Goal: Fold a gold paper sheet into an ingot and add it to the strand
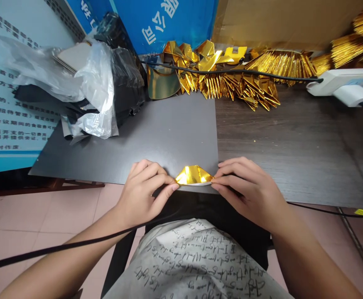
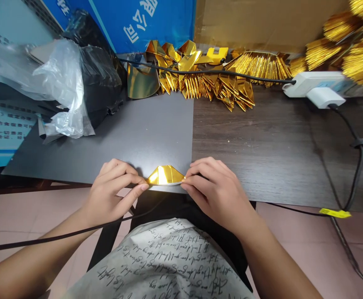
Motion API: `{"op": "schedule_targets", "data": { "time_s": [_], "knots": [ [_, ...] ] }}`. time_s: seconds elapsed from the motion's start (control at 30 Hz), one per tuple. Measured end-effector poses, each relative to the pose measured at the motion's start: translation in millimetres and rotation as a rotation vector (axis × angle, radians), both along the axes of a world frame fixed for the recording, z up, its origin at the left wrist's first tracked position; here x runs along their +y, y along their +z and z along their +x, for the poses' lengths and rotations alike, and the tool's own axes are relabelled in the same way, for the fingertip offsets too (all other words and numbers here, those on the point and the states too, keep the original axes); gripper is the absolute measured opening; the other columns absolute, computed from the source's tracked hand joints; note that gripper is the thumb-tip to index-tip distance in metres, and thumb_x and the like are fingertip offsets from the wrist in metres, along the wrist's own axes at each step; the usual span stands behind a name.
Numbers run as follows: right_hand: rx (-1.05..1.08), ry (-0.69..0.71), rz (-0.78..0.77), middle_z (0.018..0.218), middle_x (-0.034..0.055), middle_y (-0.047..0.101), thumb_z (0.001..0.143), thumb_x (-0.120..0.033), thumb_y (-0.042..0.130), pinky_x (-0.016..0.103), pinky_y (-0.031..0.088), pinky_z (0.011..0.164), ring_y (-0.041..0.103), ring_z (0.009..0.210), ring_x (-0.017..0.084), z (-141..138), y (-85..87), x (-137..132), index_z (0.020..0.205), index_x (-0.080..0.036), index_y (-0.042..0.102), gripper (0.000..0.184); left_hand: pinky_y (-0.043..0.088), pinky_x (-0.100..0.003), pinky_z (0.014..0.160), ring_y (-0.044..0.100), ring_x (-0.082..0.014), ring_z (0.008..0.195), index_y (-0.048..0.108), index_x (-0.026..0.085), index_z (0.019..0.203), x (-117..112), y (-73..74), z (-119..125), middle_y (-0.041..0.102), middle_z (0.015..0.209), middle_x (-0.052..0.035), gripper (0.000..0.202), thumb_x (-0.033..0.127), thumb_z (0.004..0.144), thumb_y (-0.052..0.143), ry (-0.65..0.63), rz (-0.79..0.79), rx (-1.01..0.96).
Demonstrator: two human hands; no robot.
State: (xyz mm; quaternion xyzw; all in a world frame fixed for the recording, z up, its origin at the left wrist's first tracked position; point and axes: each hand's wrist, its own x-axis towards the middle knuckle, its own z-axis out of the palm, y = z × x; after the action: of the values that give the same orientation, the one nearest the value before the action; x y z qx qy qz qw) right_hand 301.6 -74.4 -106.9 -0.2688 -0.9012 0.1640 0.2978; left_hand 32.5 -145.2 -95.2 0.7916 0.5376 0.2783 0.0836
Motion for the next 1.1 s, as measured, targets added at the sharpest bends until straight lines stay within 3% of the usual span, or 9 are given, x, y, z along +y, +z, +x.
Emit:
{"op": "schedule_targets", "data": {
  "time_s": [0.3, 0.7, 0.83, 0.97, 1.1],
  "knots": [
    [0.089, -0.172, -0.035, 0.087, 0.0045, 0.07, 0.093, -0.015, 0.065, 0.043, 0.056, 0.083, 0.064, 0.105, 0.025, -11.8, -0.6, -10.8, 0.086, -0.02, 0.065, 0.009, 0.03, -0.032, 0.075, 0.045, -0.0148, 0.084, 0.066, 0.021, 0.089, 1.9, 3.0, 0.1, 0.064, 0.087, -0.0001, 0.01, 0.026, 0.096, 0.061, 0.029, 0.016, 0.129],
    [0.103, -0.35, 0.043, 0.083, 0.0038, 0.073, 0.089, -0.021, 0.07, 0.052, 0.055, 0.088, 0.067, 0.102, 0.029, -20.7, -6.0, -16.4, 0.081, -0.022, 0.066, 0.01, 0.031, -0.033, 0.077, 0.048, -0.0144, 0.083, 0.067, 0.022, 0.086, 4.5, 6.5, 1.3, 0.064, 0.082, 0.0005, 0.016, 0.031, 0.096, 0.06, 0.091, -0.126, 0.049],
    [0.107, -0.371, 0.056, 0.087, 0.005, 0.071, 0.09, -0.021, 0.069, 0.058, 0.051, 0.093, 0.064, 0.106, 0.031, -22.9, -7.5, -16.9, 0.08, -0.022, 0.066, 0.01, 0.029, -0.034, 0.079, 0.046, -0.015, 0.084, 0.065, 0.021, 0.086, 4.7, 7.5, 5.5, 0.062, 0.083, 0.0003, 0.019, 0.033, 0.097, 0.057, 0.119, -0.166, 0.069],
    [0.089, -0.384, 0.037, 0.09, 0.0054, 0.07, 0.091, -0.022, 0.068, 0.058, 0.05, 0.095, 0.061, 0.109, 0.031, -23.2, -8.7, -15.9, 0.081, -0.022, 0.066, 0.01, 0.029, -0.034, 0.08, 0.047, -0.0154, 0.084, 0.064, 0.02, 0.088, 7.1, 7.6, 11.1, 0.063, 0.085, 0.0002, 0.025, 0.042, 0.098, 0.057, 0.146, -0.164, 0.059],
    [0.07, -0.378, 0.022, 0.09, 0.0051, 0.07, 0.092, -0.024, 0.068, 0.058, 0.049, 0.096, 0.06, 0.11, 0.03, -23.4, -9.1, -15.5, 0.082, -0.023, 0.067, 0.01, 0.029, -0.034, 0.08, 0.046, -0.015, 0.083, 0.063, 0.02, 0.084, 9.4, 6.4, 13.4, 0.062, 0.082, 0.0, 0.027, 0.04, 0.1, 0.055, 0.14, -0.16, 0.045]
  ]
}}
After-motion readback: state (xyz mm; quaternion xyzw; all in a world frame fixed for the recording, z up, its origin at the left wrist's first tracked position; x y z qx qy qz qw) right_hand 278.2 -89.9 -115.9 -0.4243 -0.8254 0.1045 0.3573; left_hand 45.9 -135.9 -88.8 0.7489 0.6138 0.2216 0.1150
